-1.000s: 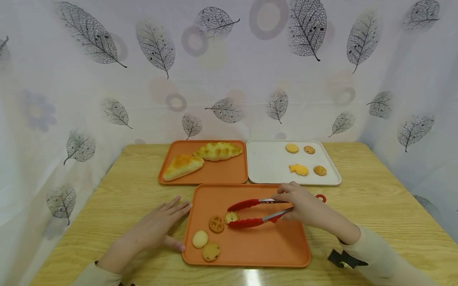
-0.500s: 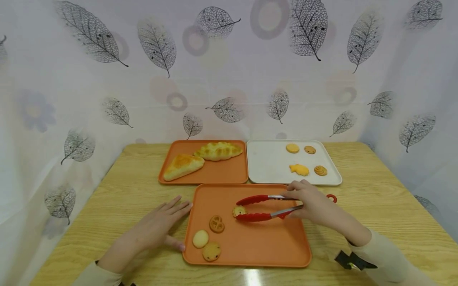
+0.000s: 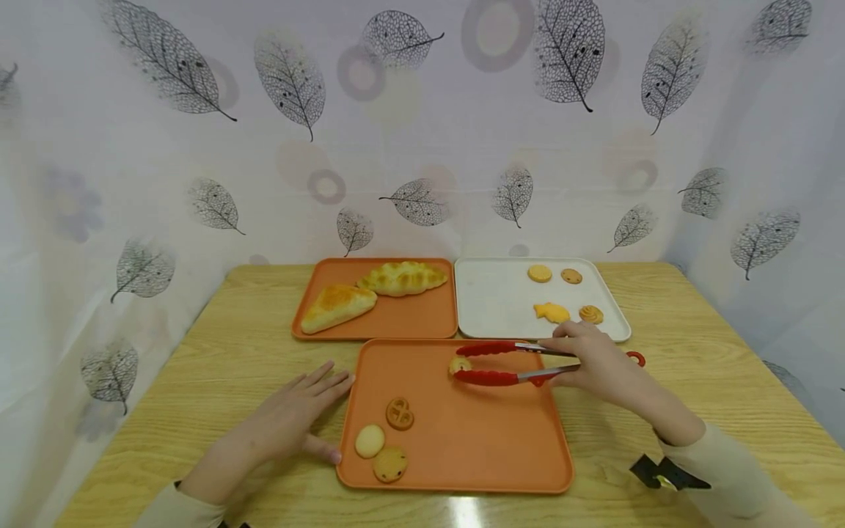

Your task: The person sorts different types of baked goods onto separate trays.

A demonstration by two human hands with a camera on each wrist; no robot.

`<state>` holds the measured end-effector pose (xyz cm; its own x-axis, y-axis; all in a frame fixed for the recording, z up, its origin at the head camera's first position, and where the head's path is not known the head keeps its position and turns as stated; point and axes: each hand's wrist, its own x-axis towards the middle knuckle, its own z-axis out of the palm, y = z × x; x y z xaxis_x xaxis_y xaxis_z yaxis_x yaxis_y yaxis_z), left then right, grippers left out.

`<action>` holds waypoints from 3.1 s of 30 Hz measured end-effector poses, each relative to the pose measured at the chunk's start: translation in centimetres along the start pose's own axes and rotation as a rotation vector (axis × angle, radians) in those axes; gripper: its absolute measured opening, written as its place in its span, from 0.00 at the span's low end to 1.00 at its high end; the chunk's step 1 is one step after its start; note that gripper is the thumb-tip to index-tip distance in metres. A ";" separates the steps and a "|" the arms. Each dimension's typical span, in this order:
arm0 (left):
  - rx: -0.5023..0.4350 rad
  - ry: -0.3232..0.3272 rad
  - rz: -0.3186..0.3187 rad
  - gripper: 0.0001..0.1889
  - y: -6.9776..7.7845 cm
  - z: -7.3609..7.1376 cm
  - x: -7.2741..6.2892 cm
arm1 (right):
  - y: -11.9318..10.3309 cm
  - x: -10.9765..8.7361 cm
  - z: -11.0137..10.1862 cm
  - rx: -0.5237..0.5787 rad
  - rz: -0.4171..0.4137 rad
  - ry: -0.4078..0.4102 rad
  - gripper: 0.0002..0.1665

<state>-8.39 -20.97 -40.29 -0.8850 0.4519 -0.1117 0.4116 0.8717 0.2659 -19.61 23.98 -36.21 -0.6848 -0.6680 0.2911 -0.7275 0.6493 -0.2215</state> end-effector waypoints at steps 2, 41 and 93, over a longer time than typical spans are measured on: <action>0.001 0.001 0.001 0.58 0.0 0.0 0.0 | 0.3 0.0 -0.3 -0.012 -0.020 0.025 0.30; -0.011 -0.006 0.014 0.57 -0.3 -0.2 -0.1 | 7.4 5.5 -2.0 -0.291 0.301 0.037 0.31; -0.002 -0.016 0.027 0.58 -0.6 -0.8 0.0 | 6.2 6.4 -0.9 -0.246 0.308 0.037 0.34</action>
<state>-8.80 -21.64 -39.65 -0.8701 0.4781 -0.1196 0.4346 0.8589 0.2710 -28.47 24.08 -34.94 -0.8641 -0.4180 0.2803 -0.4539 0.8878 -0.0757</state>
